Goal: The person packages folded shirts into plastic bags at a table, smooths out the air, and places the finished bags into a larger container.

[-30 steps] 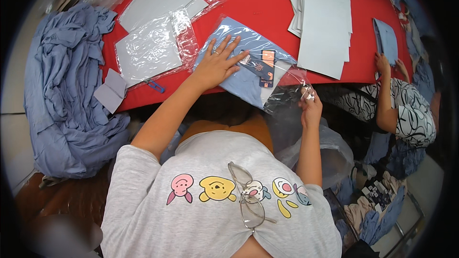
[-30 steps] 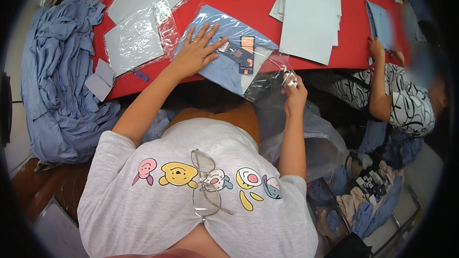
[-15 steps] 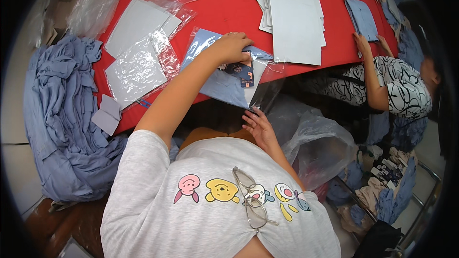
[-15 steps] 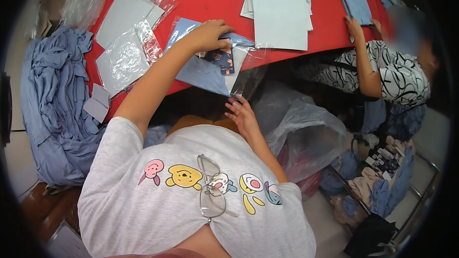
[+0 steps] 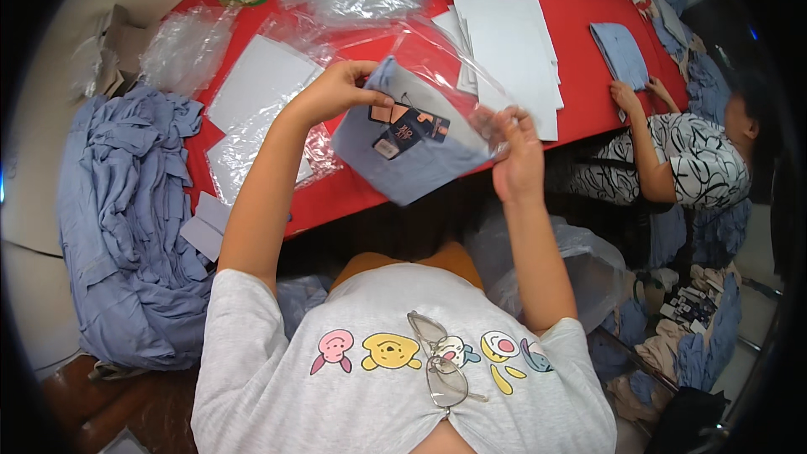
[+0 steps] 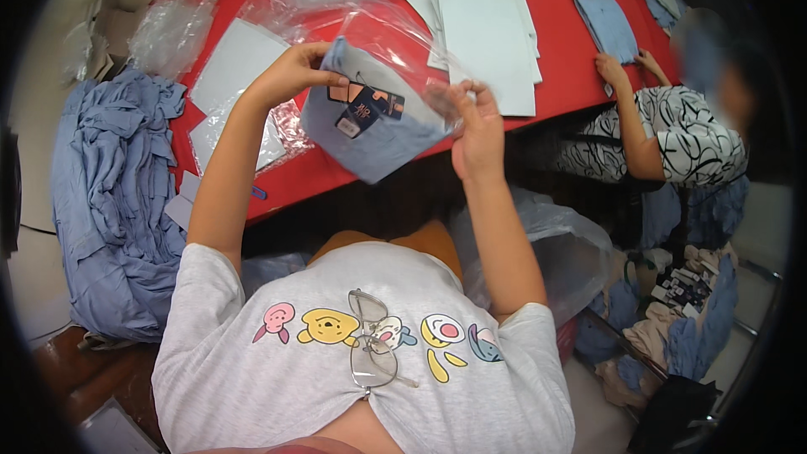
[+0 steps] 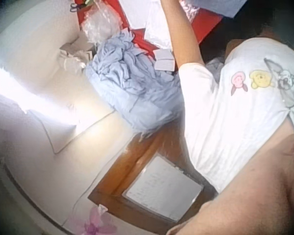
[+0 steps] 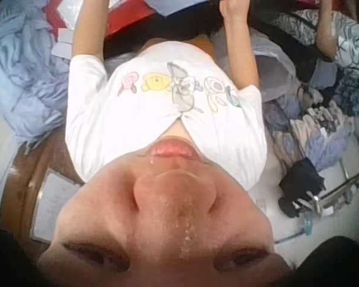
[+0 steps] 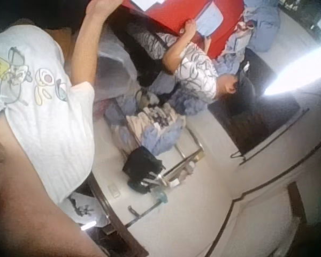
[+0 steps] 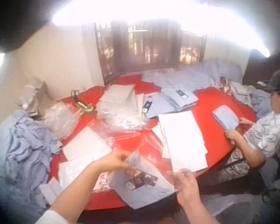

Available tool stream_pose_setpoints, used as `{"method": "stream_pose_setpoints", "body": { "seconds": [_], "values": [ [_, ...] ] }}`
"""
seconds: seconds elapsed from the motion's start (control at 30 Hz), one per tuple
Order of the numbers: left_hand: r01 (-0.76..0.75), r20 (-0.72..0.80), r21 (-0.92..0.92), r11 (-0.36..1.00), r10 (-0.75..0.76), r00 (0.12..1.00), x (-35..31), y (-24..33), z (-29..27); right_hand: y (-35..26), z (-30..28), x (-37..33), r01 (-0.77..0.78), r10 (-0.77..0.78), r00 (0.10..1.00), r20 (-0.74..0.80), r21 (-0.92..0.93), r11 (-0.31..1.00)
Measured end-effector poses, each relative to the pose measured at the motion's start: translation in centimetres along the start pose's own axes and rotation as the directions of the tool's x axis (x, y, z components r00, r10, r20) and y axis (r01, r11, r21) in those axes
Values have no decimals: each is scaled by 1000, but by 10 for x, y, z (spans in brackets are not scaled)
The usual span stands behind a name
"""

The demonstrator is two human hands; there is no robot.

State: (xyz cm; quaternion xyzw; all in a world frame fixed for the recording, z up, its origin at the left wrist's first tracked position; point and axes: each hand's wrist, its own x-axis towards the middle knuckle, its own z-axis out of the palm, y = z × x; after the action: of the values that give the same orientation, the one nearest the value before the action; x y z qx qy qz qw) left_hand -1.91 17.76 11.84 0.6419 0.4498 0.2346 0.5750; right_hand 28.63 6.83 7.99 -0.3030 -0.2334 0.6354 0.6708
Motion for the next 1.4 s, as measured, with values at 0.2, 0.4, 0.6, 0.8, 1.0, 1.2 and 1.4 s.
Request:
{"method": "stream_pose_setpoints", "body": {
  "seconds": [0.2,0.4,0.6,0.8,1.0,1.2,1.4],
  "values": [
    [-375,-526,246,894,448,722,-69,-4,6,-62,92,21,345,-107,812,574,-325,880],
    [-223,-371,714,664,629,683,-102,-122,41,7,12,4,279,295,800,523,-759,588],
    [-204,-152,813,546,536,831,-147,-186,95,85,-81,-43,72,384,878,284,-873,482],
    [-198,-238,743,639,529,815,-163,-182,109,63,-64,-56,485,217,849,481,-874,40],
    [-170,-334,632,756,464,821,-165,-182,113,65,-65,-49,646,201,752,628,-763,-29],
    [-154,-417,560,814,437,797,-166,-178,111,80,-60,-31,186,187,925,331,-823,537],
    [-87,-630,295,951,262,731,-129,-155,97,108,-57,5,-26,124,987,104,-656,754]
  ]
}}
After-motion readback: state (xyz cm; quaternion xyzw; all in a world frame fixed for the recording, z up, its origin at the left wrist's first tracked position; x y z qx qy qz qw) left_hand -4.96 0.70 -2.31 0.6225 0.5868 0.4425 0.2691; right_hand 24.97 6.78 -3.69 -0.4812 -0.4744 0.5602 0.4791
